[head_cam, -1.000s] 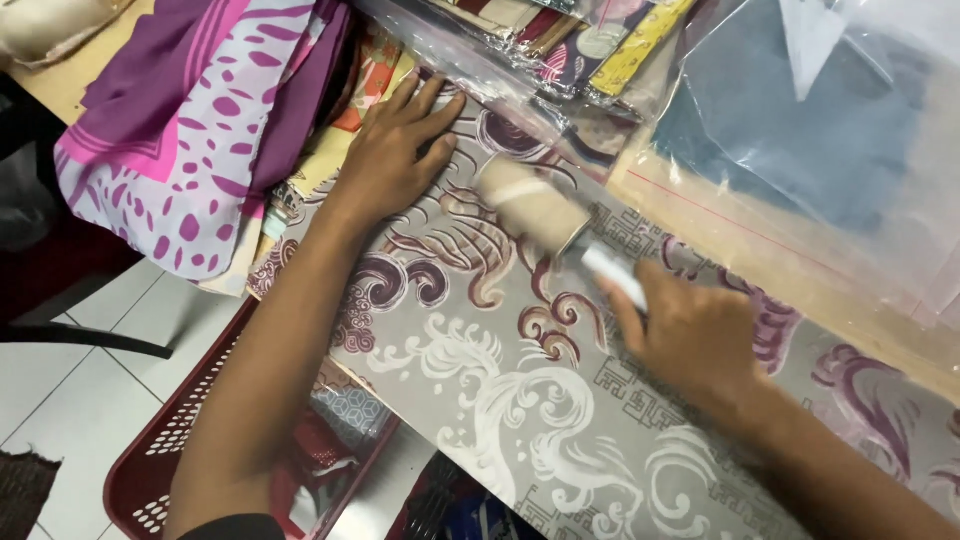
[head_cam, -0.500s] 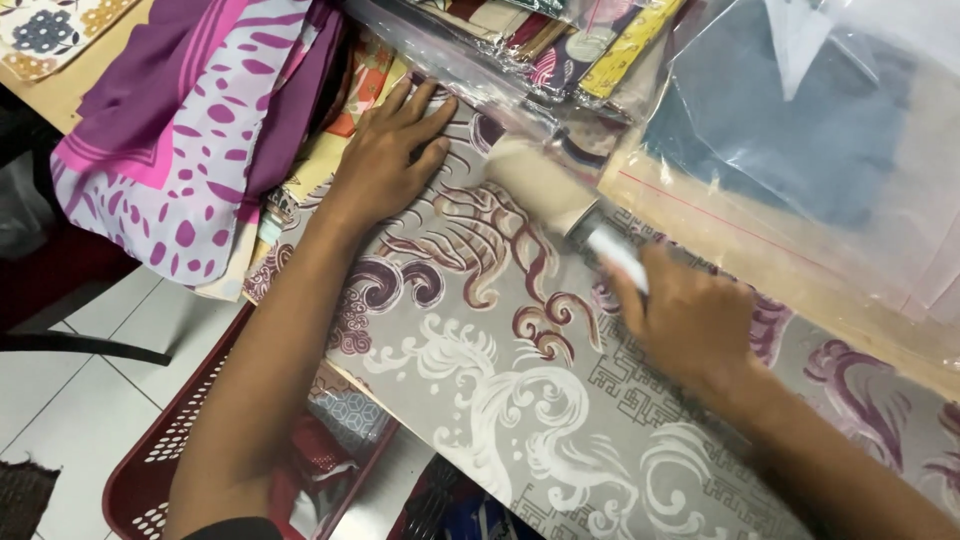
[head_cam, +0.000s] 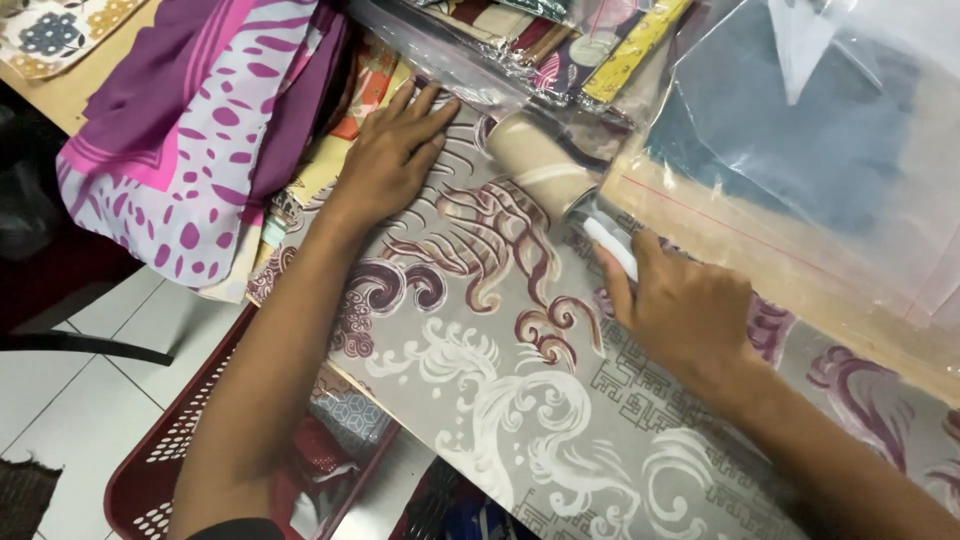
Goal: Using a lint roller to clean a strip of patterned fabric on the floor
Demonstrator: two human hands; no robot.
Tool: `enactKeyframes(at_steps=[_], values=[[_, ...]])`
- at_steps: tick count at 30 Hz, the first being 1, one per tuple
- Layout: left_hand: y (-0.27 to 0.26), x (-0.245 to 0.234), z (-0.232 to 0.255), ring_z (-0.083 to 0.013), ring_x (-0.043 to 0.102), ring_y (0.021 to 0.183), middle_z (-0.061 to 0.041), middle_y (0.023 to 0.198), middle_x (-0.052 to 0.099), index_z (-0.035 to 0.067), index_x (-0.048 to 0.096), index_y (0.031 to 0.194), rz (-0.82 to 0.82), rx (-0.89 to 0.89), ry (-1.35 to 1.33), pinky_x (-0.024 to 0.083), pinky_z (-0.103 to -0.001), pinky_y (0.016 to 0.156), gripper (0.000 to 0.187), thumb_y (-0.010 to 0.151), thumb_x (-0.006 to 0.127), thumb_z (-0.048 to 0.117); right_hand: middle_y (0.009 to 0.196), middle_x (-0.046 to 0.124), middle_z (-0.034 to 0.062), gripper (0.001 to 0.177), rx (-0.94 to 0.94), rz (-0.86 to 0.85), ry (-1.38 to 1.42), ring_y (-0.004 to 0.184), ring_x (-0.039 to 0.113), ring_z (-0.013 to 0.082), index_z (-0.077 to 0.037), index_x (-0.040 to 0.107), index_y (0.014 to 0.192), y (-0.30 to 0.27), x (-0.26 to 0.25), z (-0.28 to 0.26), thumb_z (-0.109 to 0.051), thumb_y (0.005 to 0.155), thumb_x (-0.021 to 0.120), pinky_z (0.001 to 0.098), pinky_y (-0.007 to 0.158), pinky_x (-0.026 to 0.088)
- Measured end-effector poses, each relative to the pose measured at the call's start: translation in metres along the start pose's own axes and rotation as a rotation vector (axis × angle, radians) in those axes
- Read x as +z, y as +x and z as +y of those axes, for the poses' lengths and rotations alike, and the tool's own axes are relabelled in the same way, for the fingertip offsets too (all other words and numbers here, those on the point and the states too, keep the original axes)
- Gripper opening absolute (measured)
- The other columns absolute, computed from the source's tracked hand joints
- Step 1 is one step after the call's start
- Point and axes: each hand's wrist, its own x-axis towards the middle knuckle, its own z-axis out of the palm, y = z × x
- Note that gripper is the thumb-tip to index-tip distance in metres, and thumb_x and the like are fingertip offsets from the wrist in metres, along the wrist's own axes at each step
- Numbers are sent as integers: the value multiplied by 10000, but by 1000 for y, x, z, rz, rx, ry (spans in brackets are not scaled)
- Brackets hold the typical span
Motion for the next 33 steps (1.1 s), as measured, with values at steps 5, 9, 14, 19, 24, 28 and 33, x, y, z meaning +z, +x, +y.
enactKeyframes(at_steps=[5, 9, 14, 19, 24, 28, 33], values=[[0, -1, 2, -268, 261, 1510, -38, 1589, 427, 162, 524, 1484, 43, 4, -28, 239, -521, 1193, 469, 1031, 576, 272, 418, 431, -78, 397, -148, 89, 81, 256, 273, 100, -100, 589, 855, -5, -18, -14, -415, 1095, 563, 288, 277, 248], [3, -4, 5, -252, 278, 1499, -29, 1577, 435, 105, 521, 1472, 38, -53, -33, 254, -519, 1192, 518, 998, 636, 280, 464, 464, -67, 446, -207, 28, 80, 251, 315, 93, -95, 603, 873, 0, 6, -12, -453, 1106, 476, 265, 237, 255], [2, -2, -1, -285, 366, 1462, -122, 1517, 507, 29, 580, 1409, 142, -7, -89, 323, -465, 1166, 467, 983, 660, 204, 466, 494, -49, 464, -48, 25, -60, 291, 278, 100, -110, 620, 930, 13, 3, -6, -520, 1117, 510, 291, 296, 251], [1, -8, 4, -325, 461, 1400, -148, 1469, 550, 50, 654, 1331, 230, -48, -142, 385, -445, 1141, 337, 1037, 582, 199, 480, 496, -65, 394, -143, 87, 33, 273, 304, 83, -123, 596, 886, 5, 1, -19, -425, 1112, 484, 265, 251, 258], [3, -4, -1, -271, 560, 1289, -59, 1319, 692, 109, 748, 1174, 315, -118, -33, 393, -477, 1111, 227, 963, 667, 126, 477, 519, -63, 387, -199, 102, 7, 263, 302, 83, -118, 581, 884, 20, 12, -22, -426, 1114, 535, 262, 260, 256], [1, -5, -2, -314, 616, 1202, -113, 1264, 714, 74, 761, 1146, 369, -25, -56, 478, -419, 1038, 223, 936, 685, 71, 510, 571, -42, 393, -51, 130, -148, 286, 317, 84, -156, 611, 901, 29, 7, -22, -486, 1112, 594, 258, 314, 286], [1, -5, -4, -324, 593, 1250, -99, 1310, 694, 46, 739, 1167, 295, -50, -95, 485, -422, 1027, 254, 929, 651, 58, 526, 548, -66, 358, -138, 221, -67, 291, 260, 54, -144, 602, 859, 16, -10, -37, -408, 1101, 619, 248, 284, 228]])
